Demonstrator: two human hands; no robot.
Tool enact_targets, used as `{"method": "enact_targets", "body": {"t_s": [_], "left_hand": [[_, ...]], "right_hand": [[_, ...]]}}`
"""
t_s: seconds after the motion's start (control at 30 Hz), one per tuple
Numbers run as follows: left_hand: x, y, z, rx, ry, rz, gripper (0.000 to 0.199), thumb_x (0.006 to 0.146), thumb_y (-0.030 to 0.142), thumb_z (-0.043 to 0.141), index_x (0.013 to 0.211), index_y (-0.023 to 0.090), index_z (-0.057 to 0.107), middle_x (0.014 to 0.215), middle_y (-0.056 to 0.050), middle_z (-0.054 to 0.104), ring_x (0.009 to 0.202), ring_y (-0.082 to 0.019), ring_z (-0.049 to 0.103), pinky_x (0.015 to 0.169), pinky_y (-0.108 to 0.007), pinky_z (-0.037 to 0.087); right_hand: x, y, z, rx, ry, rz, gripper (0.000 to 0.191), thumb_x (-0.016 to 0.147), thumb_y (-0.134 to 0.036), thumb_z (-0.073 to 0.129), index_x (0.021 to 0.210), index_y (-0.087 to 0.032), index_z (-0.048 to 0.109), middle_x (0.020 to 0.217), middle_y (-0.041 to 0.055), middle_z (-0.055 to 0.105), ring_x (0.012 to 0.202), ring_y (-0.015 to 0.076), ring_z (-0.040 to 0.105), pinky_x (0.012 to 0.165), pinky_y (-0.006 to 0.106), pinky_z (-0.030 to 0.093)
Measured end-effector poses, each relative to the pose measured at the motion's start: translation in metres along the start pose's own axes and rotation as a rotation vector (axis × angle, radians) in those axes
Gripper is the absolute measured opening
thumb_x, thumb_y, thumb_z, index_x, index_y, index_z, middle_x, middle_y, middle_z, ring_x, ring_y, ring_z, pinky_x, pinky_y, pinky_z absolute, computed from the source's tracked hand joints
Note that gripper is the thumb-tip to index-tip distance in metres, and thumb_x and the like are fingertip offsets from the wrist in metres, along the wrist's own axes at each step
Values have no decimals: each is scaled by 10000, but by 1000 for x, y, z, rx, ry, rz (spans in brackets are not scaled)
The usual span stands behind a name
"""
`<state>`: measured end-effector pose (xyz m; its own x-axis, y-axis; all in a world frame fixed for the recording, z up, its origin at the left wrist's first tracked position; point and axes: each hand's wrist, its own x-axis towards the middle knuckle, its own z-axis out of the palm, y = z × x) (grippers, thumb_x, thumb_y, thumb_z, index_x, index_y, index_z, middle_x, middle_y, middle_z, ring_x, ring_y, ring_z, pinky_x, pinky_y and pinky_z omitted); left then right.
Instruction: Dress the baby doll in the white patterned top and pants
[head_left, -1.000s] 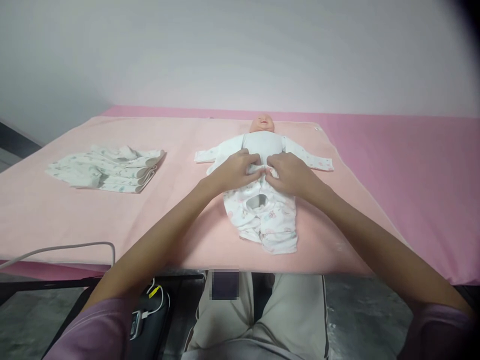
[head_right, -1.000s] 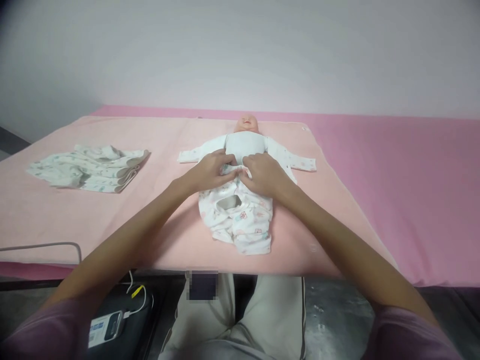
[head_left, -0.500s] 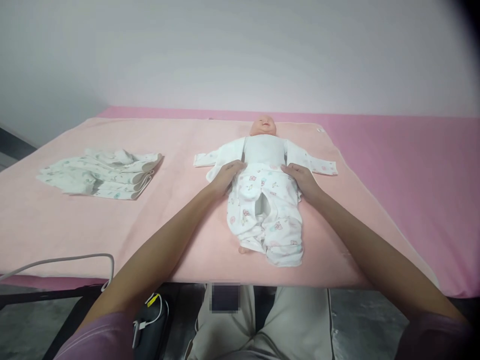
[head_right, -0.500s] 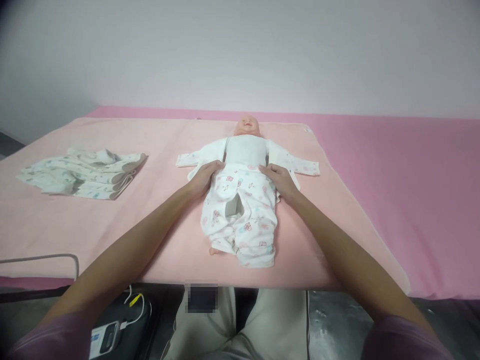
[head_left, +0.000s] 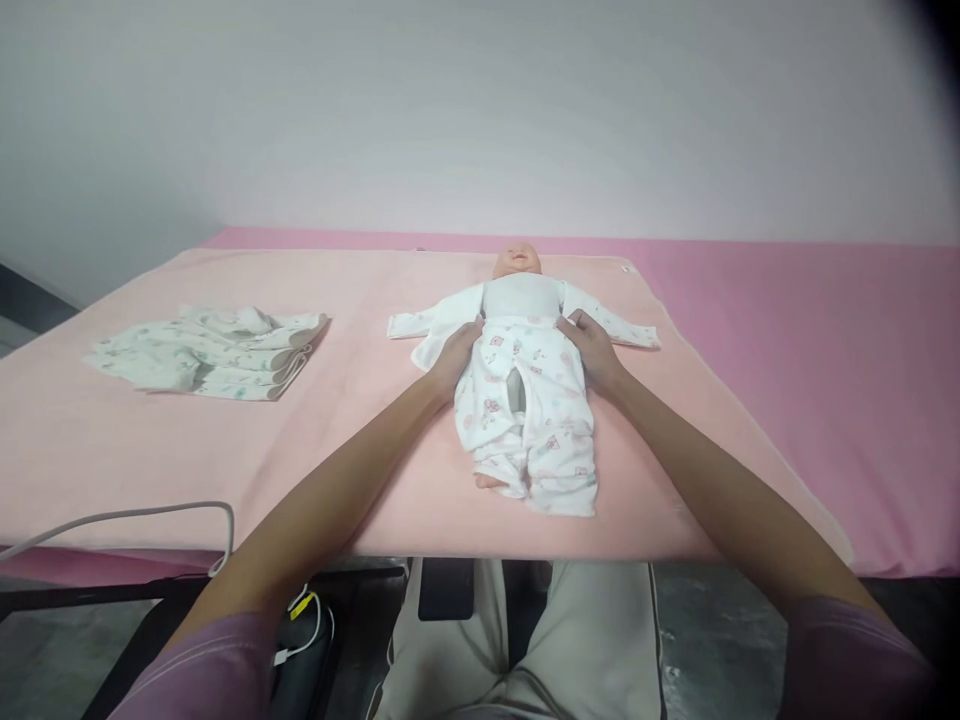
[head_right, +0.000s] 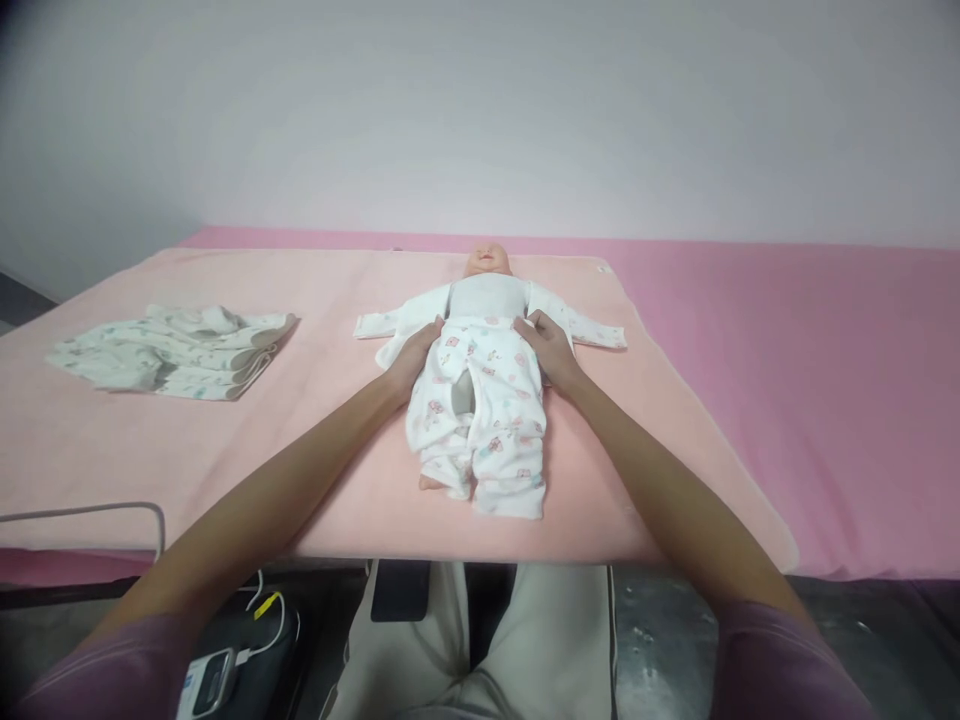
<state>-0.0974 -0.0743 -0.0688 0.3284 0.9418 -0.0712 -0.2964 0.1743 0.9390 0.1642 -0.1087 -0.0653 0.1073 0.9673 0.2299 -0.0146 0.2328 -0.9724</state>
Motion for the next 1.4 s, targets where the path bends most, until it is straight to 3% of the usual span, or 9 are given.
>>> {"method": "enact_targets", "body": {"t_s": [0.17,0.33,0.47,0.6,0.7,0.83,1.07,1.27,1.4], "left_hand": [[6,25,3,608,-45,425,480,942,656,856,916,230,637,831,5,607,783,-173,534,759,-323,417],[18,57,18,928,-197,625,435,1017,555,789,840,225,568,759,7,546,723,-168,434,732,-346,338],[33,40,13,509,18,453,534,985,676,799,836,234,539,765,13,541,737,-167,504,734,-321,410],[38,9,1,97,79,39,596,820,742,934,901,216,666,880,-50,747,876,-246,719,865,-384,583],[35,4,0,-17,48,-107,589,778,663,993,1054,196,765,1042,-120,842,1036,-332,799,1004,-472,632],[30,10,4,-111,-48,-250,541,816,613,962,1124,198,802,1103,-151,864,1144,-387,816,1090,-534,637],[32,8,0,119,-10,58,499,922,694,871,1029,226,734,977,-41,775,933,-230,728,907,-367,575],[27,40,12,757,-90,373,374,1069,600,709,981,240,656,805,20,587,725,-167,478,717,-336,354],[35,54,24,855,-92,405,456,1084,582,671,825,241,515,691,29,472,670,-175,408,693,-348,297]], "right_hand": [[4,-25,-9,-680,-31,-345,367,999,-518,721,820,-252,542,714,-16,524,711,189,458,734,348,360],[25,-66,14,-1102,-249,-377,379,872,-299,721,684,-247,396,569,-20,386,605,167,316,682,379,242],[43,-60,16,-832,-170,-202,497,938,-399,703,648,-243,332,583,-26,358,621,151,321,647,358,235],[41,-17,-2,-320,4,171,577,912,-667,836,670,-256,511,650,-6,587,708,201,576,705,352,476],[32,3,-13,26,-114,379,468,848,-681,924,875,-253,736,926,74,823,962,308,765,943,454,632],[25,6,-15,250,-234,383,435,856,-639,922,1042,-277,770,1076,81,850,1116,343,776,1025,478,652],[24,8,-10,-6,-123,138,496,929,-685,860,853,-269,601,762,-26,606,701,182,541,662,326,482],[29,-33,5,-753,-177,-310,294,1012,-417,693,853,-251,509,858,13,599,804,217,533,759,365,404],[47,-45,14,-794,-194,-232,347,1052,-445,629,825,-256,447,756,-5,534,724,203,478,721,361,362]]}}
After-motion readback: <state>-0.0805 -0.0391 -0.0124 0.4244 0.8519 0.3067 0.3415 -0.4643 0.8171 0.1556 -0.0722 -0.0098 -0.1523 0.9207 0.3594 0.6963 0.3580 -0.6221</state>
